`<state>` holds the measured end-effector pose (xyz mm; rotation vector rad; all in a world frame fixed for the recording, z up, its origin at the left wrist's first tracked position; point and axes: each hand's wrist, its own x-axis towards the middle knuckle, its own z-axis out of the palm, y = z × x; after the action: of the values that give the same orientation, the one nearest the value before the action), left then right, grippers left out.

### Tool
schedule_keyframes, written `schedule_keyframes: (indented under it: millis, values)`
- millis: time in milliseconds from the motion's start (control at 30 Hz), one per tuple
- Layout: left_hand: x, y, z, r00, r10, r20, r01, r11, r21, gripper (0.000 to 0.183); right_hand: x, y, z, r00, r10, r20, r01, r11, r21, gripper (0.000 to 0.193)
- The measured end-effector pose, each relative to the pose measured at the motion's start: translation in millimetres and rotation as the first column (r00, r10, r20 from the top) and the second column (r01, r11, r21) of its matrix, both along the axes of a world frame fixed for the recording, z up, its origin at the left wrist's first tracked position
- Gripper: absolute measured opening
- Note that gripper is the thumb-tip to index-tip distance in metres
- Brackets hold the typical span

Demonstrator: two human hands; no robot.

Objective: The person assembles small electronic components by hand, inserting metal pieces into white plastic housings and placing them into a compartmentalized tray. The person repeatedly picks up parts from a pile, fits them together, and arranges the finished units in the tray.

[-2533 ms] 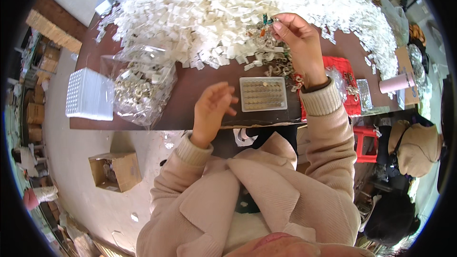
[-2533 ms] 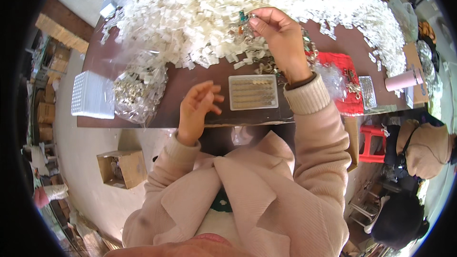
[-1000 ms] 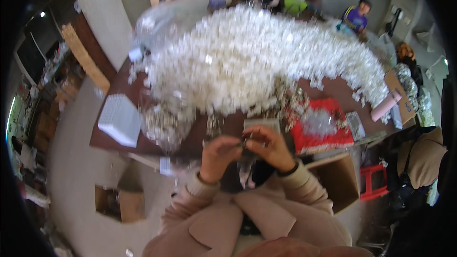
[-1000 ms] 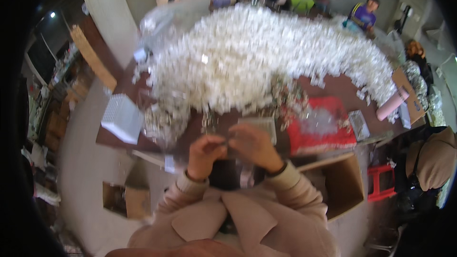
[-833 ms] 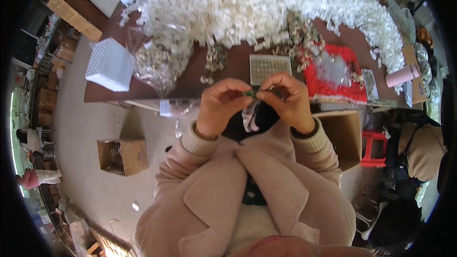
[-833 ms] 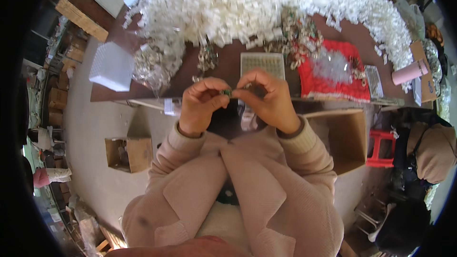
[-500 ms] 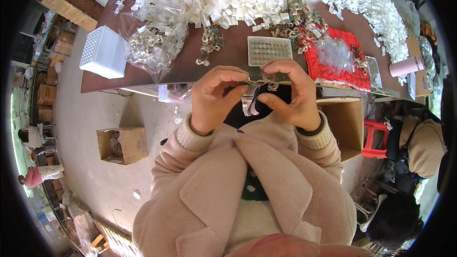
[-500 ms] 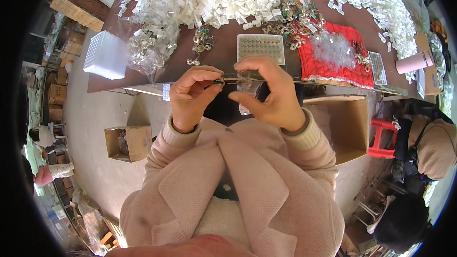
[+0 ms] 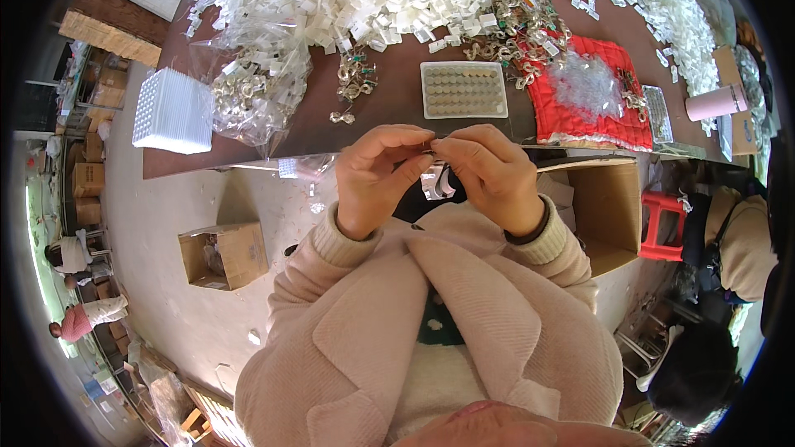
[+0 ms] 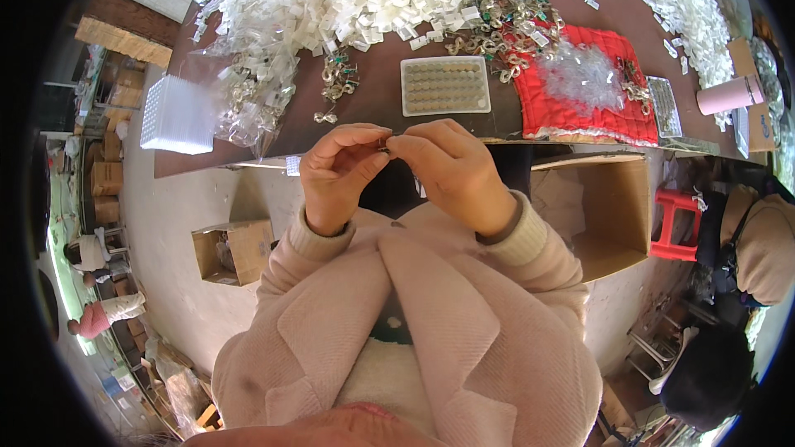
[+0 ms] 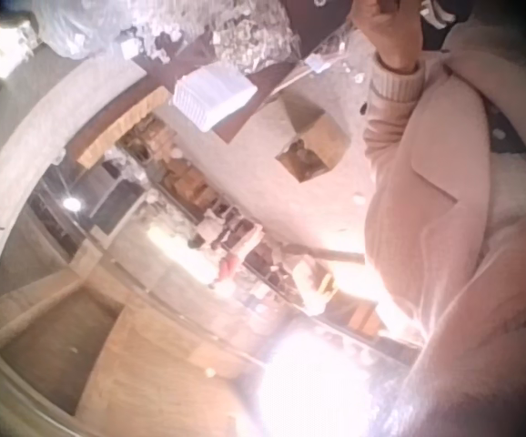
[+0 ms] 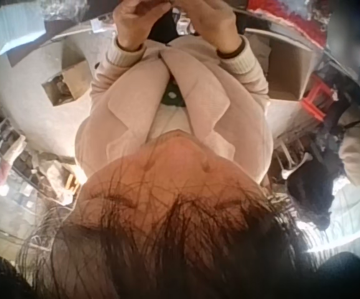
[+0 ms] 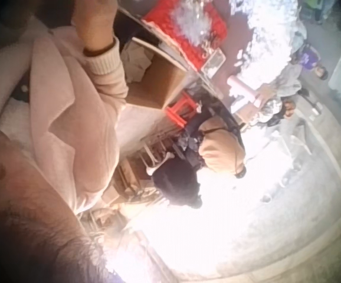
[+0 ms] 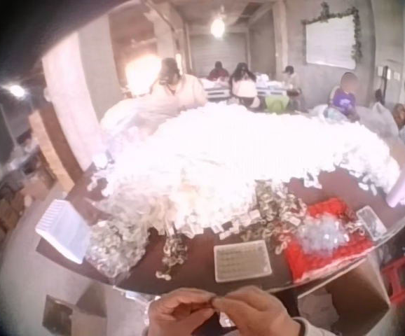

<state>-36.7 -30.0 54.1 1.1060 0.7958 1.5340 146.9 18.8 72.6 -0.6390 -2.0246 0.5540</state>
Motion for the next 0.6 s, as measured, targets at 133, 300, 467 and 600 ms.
schedule_keyframes:
  millis: [133, 300, 467, 600]
  values:
    - [2.8, 19.5, 1.4, 0.976, 0.056, -0.210, -0.074, 0.994, -0.081, 0.026, 5.1, 7.2, -10.5, 0.995, -0.097, -0.026, 0.095, 0.993, -0.073, 0.022]
    - [-10.2, 101.2, -2.0, 0.572, 0.214, -0.792, -0.135, 0.977, 0.166, 0.015, 20.6, 18.5, -18.4, 0.967, -0.218, -0.132, 0.184, 0.957, -0.226, 0.019]
    - [2.7, 178.7, -28.1, 0.030, 0.329, -0.944, -0.028, 0.944, 0.328, 0.013, 36.7, 22.4, -21.6, 0.953, -0.270, -0.136, 0.228, 0.937, -0.263, 0.019]
    - [7.3, 200.7, -39.5, -0.136, 0.304, -0.943, -0.012, 0.951, 0.308, 0.010, 46.6, 25.4, -23.3, 0.947, -0.293, -0.135, 0.251, 0.932, -0.261, 0.018]
